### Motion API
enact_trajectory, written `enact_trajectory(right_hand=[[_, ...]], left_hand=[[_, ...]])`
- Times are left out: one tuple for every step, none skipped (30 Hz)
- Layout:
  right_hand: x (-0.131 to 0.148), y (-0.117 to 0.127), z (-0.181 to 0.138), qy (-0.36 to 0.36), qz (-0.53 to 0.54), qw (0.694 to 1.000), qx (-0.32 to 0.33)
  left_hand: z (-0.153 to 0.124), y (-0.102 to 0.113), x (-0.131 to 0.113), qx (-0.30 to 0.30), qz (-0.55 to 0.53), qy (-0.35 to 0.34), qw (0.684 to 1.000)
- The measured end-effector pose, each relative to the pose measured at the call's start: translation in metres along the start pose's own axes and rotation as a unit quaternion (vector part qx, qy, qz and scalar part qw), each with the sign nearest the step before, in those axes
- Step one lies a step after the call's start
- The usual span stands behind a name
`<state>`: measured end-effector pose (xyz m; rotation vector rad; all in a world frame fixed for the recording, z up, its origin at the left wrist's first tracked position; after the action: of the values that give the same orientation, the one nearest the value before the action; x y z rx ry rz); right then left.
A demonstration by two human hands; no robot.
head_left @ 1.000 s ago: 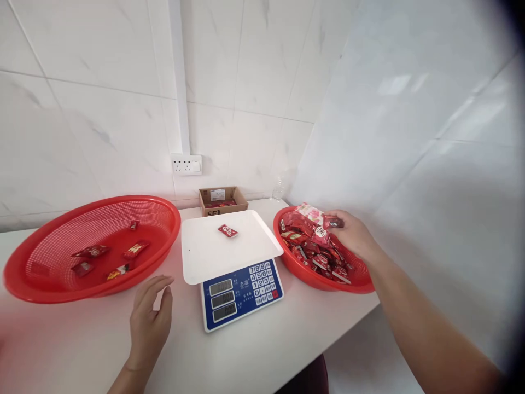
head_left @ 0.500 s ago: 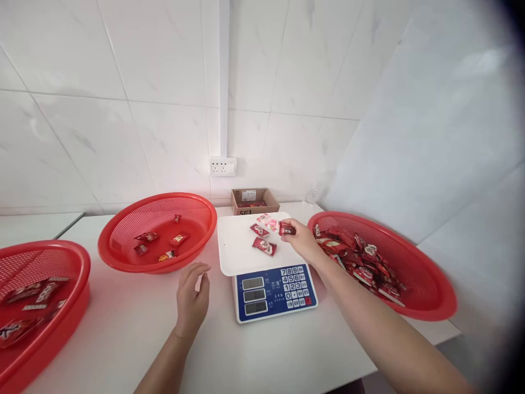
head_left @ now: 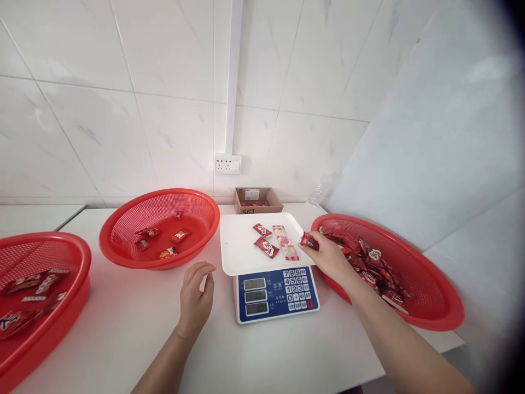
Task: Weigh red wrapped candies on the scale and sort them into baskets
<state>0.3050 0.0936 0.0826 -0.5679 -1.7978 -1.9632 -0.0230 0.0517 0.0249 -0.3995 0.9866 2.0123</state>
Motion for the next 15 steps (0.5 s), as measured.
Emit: enact_trajectory(right_hand=[[0.000, 0.003, -0.004, -0.011, -0.010, 1.000, 0.001], [-0.001, 0.006, -0.007, -0.021, -0.021, 1.000, 0.000], [-0.002, 0.009, -0.009, -0.028, -0.030, 0.999, -0.002], [-0.004, 0.012, -0.012, -0.034, -0.035, 0.999, -0.004], [-0.006, 0.013, -0.013, -0.040, -0.036, 0.999, -0.003], [-0.009, 0.012, -0.014, -0.046, -0.031, 0.998, 0.004], [-0.011, 0.010, -0.014, -0.051, -0.022, 0.998, 0.016], [-0.012, 0.007, -0.013, -0.054, -0.009, 0.998, 0.033], [-0.011, 0.002, -0.012, -0.052, 0.007, 0.997, 0.050], [-0.008, -0.002, -0.010, -0.046, 0.031, 0.996, 0.065], [-0.004, -0.007, -0.008, -0.036, 0.061, 0.994, 0.078], [0.001, -0.012, -0.006, -0.026, 0.095, 0.991, 0.088], [0.006, -0.016, -0.003, -0.017, 0.129, 0.987, 0.093], [0.011, -0.019, -0.001, -0.012, 0.154, 0.984, 0.094], [0.014, -0.021, 0.001, -0.005, 0.166, 0.982, 0.089]], left_hand=[[0.000, 0.000, 0.000, 0.002, 0.000, 0.001, 1.000], [0.000, -0.001, 0.001, 0.004, 0.002, 0.002, 1.000], [0.000, -0.001, 0.001, 0.006, 0.003, 0.004, 1.000], [0.000, -0.001, 0.001, 0.007, 0.004, 0.005, 1.000], [0.000, -0.001, 0.001, 0.008, 0.004, 0.007, 1.000], [0.000, -0.001, 0.001, 0.009, 0.003, 0.008, 1.000], [0.000, -0.001, 0.000, 0.009, 0.002, 0.008, 1.000], [0.000, -0.001, 0.000, 0.010, 0.001, 0.008, 1.000], [0.000, -0.001, -0.001, 0.011, 0.000, 0.008, 1.000], [0.000, -0.001, -0.001, 0.012, 0.000, 0.007, 1.000], [0.000, -0.001, -0.001, 0.012, 0.001, 0.007, 1.000], [0.000, -0.001, -0.001, 0.012, 0.002, 0.008, 1.000], [0.000, 0.000, 0.000, 0.012, 0.004, 0.009, 1.000], [0.000, 0.000, 0.000, 0.011, 0.006, 0.010, 1.000], [0.001, 0.001, 0.002, 0.010, 0.008, 0.011, 1.000]])
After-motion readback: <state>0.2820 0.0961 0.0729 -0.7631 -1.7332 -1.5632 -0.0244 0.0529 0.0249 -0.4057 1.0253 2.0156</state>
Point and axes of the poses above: each hand's wrist, its own z-axis towards the middle knuckle, its own y-axis out of the back of the hand, x = y × z, the point moved 7 cm from there along z, towards the middle knuckle, and after that the axes turned 12 degrees about x, right-handed, at the moved point
